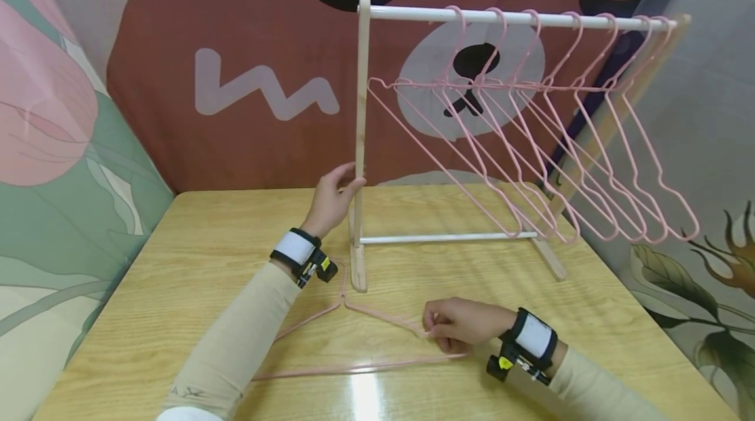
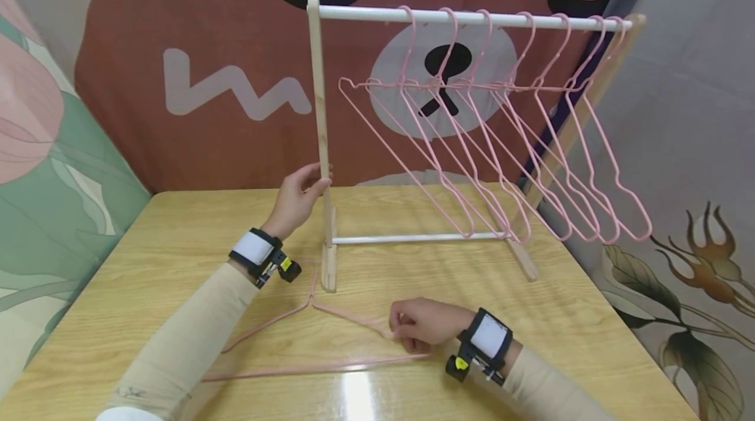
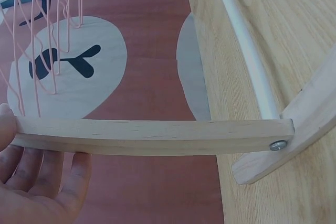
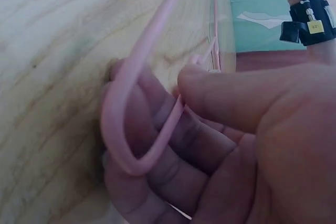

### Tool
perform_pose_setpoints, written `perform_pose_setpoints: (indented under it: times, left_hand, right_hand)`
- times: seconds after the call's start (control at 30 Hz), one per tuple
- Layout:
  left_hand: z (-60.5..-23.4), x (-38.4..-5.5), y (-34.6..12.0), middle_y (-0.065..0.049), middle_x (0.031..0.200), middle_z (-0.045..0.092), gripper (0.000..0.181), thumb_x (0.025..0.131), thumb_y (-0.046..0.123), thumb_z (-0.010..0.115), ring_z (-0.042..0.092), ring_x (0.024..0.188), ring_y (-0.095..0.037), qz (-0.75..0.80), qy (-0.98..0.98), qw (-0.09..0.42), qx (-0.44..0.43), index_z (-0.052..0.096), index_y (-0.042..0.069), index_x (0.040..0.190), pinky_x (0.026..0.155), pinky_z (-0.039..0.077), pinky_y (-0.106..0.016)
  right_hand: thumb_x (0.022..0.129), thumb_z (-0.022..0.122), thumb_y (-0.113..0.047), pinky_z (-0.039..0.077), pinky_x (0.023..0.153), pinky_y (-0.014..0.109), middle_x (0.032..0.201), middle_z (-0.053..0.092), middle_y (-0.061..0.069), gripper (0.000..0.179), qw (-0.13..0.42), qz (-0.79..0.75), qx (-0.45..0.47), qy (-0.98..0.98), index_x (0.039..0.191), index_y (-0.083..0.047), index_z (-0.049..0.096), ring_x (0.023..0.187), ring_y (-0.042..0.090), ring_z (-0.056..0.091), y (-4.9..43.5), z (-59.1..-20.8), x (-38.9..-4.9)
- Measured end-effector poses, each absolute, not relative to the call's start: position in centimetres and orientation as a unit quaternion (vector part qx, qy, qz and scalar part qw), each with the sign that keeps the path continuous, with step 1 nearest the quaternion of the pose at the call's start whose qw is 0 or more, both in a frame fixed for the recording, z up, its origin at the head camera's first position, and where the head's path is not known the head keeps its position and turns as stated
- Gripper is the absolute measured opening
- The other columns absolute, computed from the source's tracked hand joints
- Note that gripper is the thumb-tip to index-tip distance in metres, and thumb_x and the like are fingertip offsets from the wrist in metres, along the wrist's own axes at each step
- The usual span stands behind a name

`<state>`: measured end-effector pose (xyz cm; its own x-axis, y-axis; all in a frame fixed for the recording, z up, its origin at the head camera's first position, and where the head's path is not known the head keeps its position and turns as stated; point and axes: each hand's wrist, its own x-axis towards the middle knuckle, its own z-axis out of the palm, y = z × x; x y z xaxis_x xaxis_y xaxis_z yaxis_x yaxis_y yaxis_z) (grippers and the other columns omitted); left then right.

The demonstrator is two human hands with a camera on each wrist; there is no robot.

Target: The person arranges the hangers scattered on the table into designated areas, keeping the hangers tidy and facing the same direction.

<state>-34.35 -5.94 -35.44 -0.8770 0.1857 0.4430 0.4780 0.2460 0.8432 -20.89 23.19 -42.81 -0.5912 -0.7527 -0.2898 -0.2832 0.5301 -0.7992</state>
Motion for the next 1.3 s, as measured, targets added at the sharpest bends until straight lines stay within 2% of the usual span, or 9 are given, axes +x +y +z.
perform_pose_setpoints:
  times: [0.13, 0.27, 0.4, 0.7, 0.87, 1.07, 1.3]
  left_hand:
    - [-35.4, -34.4, -5.9, -0.018, 0.121, 0.068, 0.037, 0.104, 0.015, 0.061, 0.063, 0.113, -0.030, -0.576, -0.777, 0.128, -0.217, 0.060, 0.001, 0.138, 0.095, 0.057, -0.042]
    - [-35.5, -34.4, -5.9, -0.018, 0.121, 0.068, 0.037, 0.104, 0.015, 0.060, 0.063, 0.113, -0.031, -0.577, -0.777, 0.128, -0.216, 0.060, 0.000, 0.137, 0.095, 0.057, -0.043]
    - [-35.6, -34.5, -5.9, -0.018, 0.121, 0.068, 0.037, 0.104, 0.015, 0.061, 0.063, 0.113, -0.031, -0.576, -0.778, 0.127, -0.215, 0.060, 0.000, 0.137, 0.095, 0.057, -0.042]
    - [-35.7, -34.6, -5.9, -0.021, 0.120, 0.069, 0.036, 0.103, 0.015, 0.061, 0.063, 0.111, -0.034, -0.583, -0.769, 0.134, -0.224, 0.061, 0.000, 0.136, 0.094, 0.056, -0.047]
    - [-35.7, -34.6, -5.9, -0.019, 0.120, 0.069, 0.036, 0.104, 0.015, 0.061, 0.063, 0.112, -0.032, -0.579, -0.773, 0.133, -0.222, 0.061, 0.000, 0.136, 0.095, 0.056, -0.046]
    - [-35.5, -34.4, -6.0, -0.018, 0.121, 0.069, 0.037, 0.104, 0.015, 0.060, 0.063, 0.112, -0.031, -0.572, -0.780, 0.130, -0.219, 0.060, 0.001, 0.137, 0.094, 0.057, -0.044]
    - [-35.5, -34.3, -5.9, -0.018, 0.121, 0.068, 0.036, 0.104, 0.014, 0.061, 0.063, 0.112, -0.029, -0.573, -0.779, 0.129, -0.220, 0.060, 0.001, 0.138, 0.094, 0.057, -0.043]
  right_hand:
    - [0.107, 0.053, -0.013, 0.043, 0.045, 0.016, 0.072, 0.066, 0.008, 0.015, 0.358, -0.398, -0.334, 0.776, 0.117, -0.006, 0.061, 0.053, 0.007, 0.053, 23.6, -43.0, -20.9]
    - [0.107, 0.054, -0.014, 0.045, 0.044, 0.017, 0.074, 0.066, 0.024, 0.022, 0.401, -0.432, -0.334, 0.736, 0.122, -0.004, 0.065, 0.053, 0.006, 0.055, 23.8, -43.2, -21.0]
    - [0.107, 0.052, -0.013, 0.044, 0.044, 0.017, 0.077, 0.061, 0.038, 0.027, 0.442, -0.462, -0.340, 0.689, 0.129, -0.001, 0.063, 0.050, 0.005, 0.054, 23.8, -43.6, -21.0]
    - [0.108, 0.051, -0.015, 0.042, 0.041, 0.012, 0.078, 0.054, 0.047, 0.035, 0.467, -0.495, -0.321, 0.659, 0.139, 0.000, 0.057, 0.046, 0.000, 0.052, 24.1, -43.9, -20.8]
    - [0.108, 0.050, -0.013, 0.046, 0.044, 0.013, 0.081, 0.059, 0.044, 0.035, 0.456, -0.511, -0.318, 0.655, 0.140, 0.000, 0.057, 0.050, 0.000, 0.057, 24.5, -44.0, -20.9]
    - [0.110, 0.046, -0.012, 0.056, 0.053, 0.020, 0.097, 0.069, 0.035, 0.035, 0.454, -0.562, -0.295, 0.625, 0.139, 0.006, 0.053, 0.065, 0.011, 0.070, 25.1, -43.7, -20.9]
    - [0.110, 0.041, -0.013, 0.055, 0.049, 0.021, 0.108, 0.073, 0.021, 0.040, 0.470, -0.598, -0.255, 0.597, 0.139, 0.014, 0.040, 0.065, 0.014, 0.072, 26.0, -42.7, -20.4]
